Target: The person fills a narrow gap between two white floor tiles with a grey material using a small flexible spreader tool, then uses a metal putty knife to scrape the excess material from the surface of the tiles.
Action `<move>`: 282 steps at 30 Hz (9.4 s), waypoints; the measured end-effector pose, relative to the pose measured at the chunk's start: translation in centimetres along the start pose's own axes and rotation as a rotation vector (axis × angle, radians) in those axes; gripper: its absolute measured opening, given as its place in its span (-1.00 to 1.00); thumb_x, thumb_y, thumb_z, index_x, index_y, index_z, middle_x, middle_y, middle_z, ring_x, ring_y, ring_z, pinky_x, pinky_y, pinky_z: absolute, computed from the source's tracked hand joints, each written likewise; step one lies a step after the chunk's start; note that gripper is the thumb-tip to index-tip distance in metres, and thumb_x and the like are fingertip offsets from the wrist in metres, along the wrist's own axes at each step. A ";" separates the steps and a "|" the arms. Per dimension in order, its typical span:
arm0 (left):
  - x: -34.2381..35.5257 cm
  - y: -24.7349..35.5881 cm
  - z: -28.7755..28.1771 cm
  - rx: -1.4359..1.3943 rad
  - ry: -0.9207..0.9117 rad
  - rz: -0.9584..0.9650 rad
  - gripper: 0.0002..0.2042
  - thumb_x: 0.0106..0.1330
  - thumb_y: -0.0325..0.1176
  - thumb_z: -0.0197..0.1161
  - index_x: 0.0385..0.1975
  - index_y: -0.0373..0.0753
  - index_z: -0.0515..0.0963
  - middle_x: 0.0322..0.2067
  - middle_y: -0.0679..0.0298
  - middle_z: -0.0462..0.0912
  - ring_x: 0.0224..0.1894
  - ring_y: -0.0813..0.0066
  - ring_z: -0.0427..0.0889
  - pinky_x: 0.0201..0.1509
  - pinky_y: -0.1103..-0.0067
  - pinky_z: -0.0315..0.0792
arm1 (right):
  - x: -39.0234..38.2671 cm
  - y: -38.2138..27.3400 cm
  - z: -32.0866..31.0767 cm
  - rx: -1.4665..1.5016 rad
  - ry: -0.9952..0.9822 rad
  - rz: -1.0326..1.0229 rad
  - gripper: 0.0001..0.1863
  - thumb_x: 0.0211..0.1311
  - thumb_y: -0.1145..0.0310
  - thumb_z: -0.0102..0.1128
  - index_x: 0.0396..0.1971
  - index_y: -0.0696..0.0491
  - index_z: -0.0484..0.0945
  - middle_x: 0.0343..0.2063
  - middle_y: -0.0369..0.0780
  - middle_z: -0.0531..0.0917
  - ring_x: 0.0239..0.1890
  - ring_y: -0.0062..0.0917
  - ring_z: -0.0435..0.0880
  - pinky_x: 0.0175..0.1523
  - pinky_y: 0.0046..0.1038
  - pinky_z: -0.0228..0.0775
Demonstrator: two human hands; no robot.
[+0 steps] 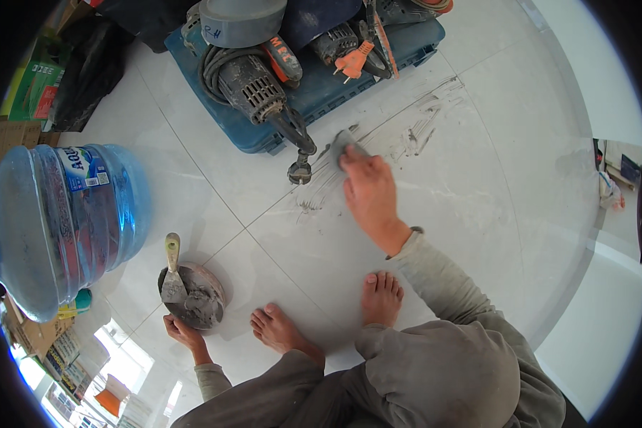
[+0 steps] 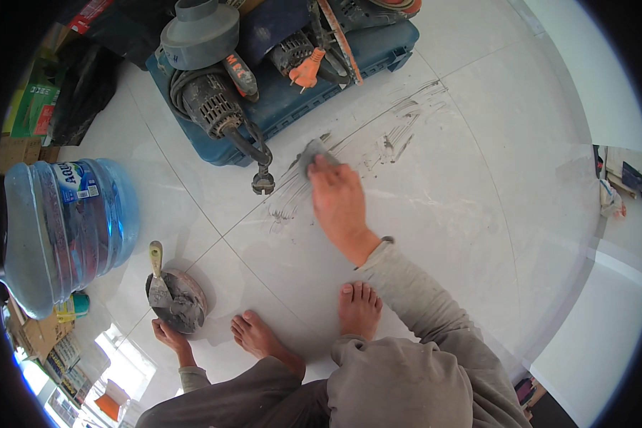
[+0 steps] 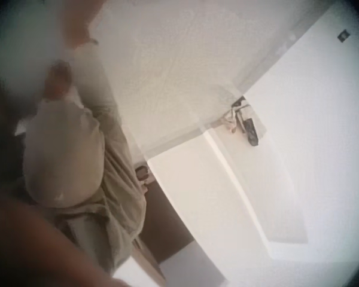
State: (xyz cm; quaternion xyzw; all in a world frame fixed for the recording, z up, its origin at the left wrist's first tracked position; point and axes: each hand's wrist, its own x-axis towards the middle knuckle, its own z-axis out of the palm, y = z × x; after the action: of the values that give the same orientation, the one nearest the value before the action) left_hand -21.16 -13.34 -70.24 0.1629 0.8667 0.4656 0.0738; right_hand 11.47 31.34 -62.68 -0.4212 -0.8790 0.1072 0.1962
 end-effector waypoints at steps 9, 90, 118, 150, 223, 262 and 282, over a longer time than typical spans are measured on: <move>0.5 -0.7 -1.3 0.023 0.004 -0.024 -0.69 0.46 -0.27 0.04 -0.52 -0.22 0.19 -0.49 0.44 0.13 -0.37 0.60 0.10 -0.30 0.54 0.07 | -5.1 -8.5 0.9 0.499 -0.208 0.047 -0.62 0.20 0.54 0.27 0.05 0.16 0.55 0.02 -0.07 0.70 -0.16 -0.31 0.63 -0.01 -0.30 0.50; 0.5 1.1 -0.7 -0.140 -0.023 -0.126 -0.77 0.42 -0.38 0.02 -0.53 -0.20 0.26 -0.50 0.48 0.23 -0.39 0.70 0.13 -0.33 0.62 0.08 | 1.0 -0.3 0.4 0.075 -0.178 -0.436 -0.88 0.26 0.58 0.20 -0.21 0.15 0.58 0.08 -0.18 0.73 0.23 -0.29 0.62 0.19 -0.24 0.48; 0.4 -0.3 -0.8 -0.047 -0.001 -0.111 -0.70 0.47 -0.26 0.02 -0.52 -0.23 0.23 -0.48 0.46 0.15 -0.35 0.63 0.11 -0.29 0.56 0.09 | -3.4 1.0 -3.1 0.041 -0.212 -0.253 -0.75 0.25 0.63 0.20 -0.08 0.15 0.56 0.02 -0.11 0.73 0.11 -0.23 0.69 0.06 -0.26 0.53; 0.2 0.1 -0.5 -0.064 0.011 -0.141 -0.80 0.41 -0.40 0.07 -0.49 -0.26 0.33 -0.52 0.46 0.28 -0.41 0.69 0.18 -0.36 0.60 0.13 | -2.2 -4.0 -3.8 1.404 -0.699 0.845 -0.61 0.37 0.53 0.21 0.18 0.27 0.52 -0.11 -0.26 0.74 -0.12 -0.65 0.67 0.01 -0.56 0.47; -2.0 -8.8 -2.8 0.187 0.420 -0.180 -0.80 0.39 -0.41 0.04 -0.48 -0.34 0.32 -0.58 0.33 0.25 -0.48 0.52 0.18 -0.41 0.47 0.15 | 9.1 -18.9 18.0 -0.443 -0.097 -0.711 -0.65 0.01 0.46 0.30 -0.18 0.30 0.70 -0.49 -0.10 0.75 -0.14 -0.34 0.70 -0.19 -0.37 0.53; -1.7 -9.7 -2.8 0.312 0.435 -0.073 -0.80 0.37 -0.39 0.09 -0.49 -0.33 0.36 -0.63 0.29 0.32 -0.55 0.48 0.23 -0.47 0.43 0.19 | 3.6 -9.9 8.5 0.254 -0.296 -0.544 -0.73 0.20 0.59 0.24 -0.08 0.25 0.63 -0.01 -0.01 0.75 0.08 -0.16 0.73 0.10 -0.29 0.64; -1.4 -9.3 -1.9 0.339 0.420 -0.073 -0.81 0.33 -0.39 0.08 -0.50 -0.33 0.35 -0.62 0.29 0.31 -0.53 0.47 0.23 -0.44 0.42 0.22 | 4.1 -12.8 12.9 -0.254 -0.128 -0.538 -0.70 0.03 0.54 0.31 -0.17 0.21 0.64 -0.08 0.01 0.77 -0.18 -0.29 0.68 -0.12 -0.37 0.65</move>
State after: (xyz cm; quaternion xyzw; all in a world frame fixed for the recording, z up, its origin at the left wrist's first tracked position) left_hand -22.42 -20.12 -76.96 0.0412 0.9340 0.3342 -0.1192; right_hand -5.39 26.30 -68.73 -0.1870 -0.9759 -0.0331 0.1072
